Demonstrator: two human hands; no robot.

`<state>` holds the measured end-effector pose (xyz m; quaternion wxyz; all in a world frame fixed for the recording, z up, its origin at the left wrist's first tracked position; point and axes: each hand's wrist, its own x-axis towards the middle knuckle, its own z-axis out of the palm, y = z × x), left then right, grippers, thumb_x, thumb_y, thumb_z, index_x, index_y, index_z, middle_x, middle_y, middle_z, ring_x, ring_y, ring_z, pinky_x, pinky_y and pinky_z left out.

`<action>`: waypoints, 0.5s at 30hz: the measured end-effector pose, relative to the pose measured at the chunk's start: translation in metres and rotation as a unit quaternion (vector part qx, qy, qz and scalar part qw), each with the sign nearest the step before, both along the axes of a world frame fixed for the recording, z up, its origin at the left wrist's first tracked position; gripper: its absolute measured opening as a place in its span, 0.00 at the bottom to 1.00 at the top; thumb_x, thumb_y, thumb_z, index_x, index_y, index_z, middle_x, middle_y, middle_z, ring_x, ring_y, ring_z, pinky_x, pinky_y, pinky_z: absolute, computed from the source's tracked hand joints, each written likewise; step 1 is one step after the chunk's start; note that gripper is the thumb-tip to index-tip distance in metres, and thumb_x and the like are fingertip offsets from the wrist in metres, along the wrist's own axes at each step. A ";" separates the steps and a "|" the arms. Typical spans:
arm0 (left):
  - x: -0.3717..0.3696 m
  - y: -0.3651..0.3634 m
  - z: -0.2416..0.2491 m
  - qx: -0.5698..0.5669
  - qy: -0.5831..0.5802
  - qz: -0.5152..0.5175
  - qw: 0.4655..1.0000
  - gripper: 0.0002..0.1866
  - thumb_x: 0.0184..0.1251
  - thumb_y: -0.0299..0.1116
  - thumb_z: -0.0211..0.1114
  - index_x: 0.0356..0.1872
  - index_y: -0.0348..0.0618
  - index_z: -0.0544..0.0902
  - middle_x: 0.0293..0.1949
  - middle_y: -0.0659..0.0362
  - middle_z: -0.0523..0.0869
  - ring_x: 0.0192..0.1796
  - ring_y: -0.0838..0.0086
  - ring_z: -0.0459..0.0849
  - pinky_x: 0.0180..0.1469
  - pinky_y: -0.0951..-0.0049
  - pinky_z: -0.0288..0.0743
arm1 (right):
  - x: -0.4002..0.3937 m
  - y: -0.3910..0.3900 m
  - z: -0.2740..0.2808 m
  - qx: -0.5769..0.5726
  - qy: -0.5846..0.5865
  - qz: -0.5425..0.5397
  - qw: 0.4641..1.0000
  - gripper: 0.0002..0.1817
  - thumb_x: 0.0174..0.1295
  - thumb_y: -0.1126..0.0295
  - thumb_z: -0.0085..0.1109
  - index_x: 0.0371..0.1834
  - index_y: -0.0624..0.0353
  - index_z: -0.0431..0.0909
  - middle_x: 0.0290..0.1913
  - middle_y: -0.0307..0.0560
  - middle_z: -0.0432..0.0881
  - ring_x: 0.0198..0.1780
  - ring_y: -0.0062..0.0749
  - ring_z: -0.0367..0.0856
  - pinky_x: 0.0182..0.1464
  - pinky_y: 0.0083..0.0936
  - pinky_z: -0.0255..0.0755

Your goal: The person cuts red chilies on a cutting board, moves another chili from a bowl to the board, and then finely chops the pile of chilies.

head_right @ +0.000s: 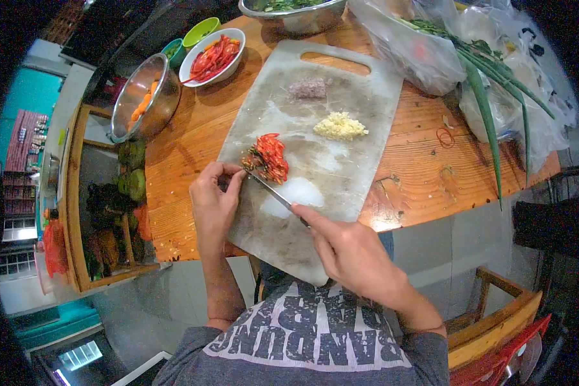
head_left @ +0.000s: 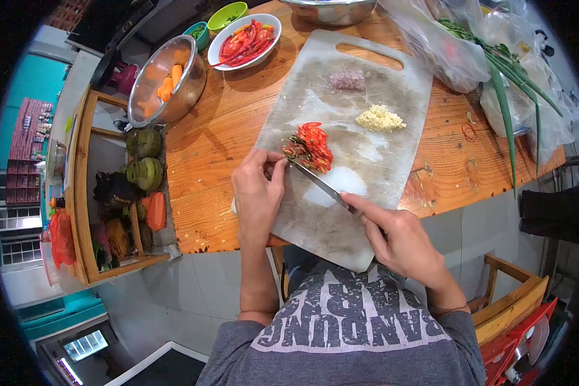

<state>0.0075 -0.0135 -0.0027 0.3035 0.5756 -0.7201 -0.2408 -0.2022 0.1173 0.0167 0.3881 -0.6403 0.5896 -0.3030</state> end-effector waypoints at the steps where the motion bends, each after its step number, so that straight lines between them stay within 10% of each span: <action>1: 0.000 -0.002 0.000 -0.004 -0.004 -0.009 1.000 0.05 0.63 0.22 0.71 0.37 0.33 0.88 0.34 0.51 0.88 0.35 0.69 0.86 0.40 0.70 0.77 | -0.003 0.002 0.006 0.019 -0.014 -0.009 1.000 0.27 0.68 0.76 0.56 0.72 0.52 0.74 0.28 0.62 0.83 0.30 0.56 0.85 0.36 0.44 0.78; 15: 0.037 -0.011 0.002 0.007 0.063 0.029 0.998 0.09 0.74 0.24 0.63 0.49 0.34 0.88 0.39 0.59 0.88 0.41 0.77 0.85 0.46 0.76 0.78 | 0.000 -0.026 -0.008 -0.044 -0.019 0.014 0.999 0.21 0.68 0.74 0.57 0.65 0.52 0.78 0.31 0.60 0.85 0.33 0.56 0.87 0.37 0.45 0.78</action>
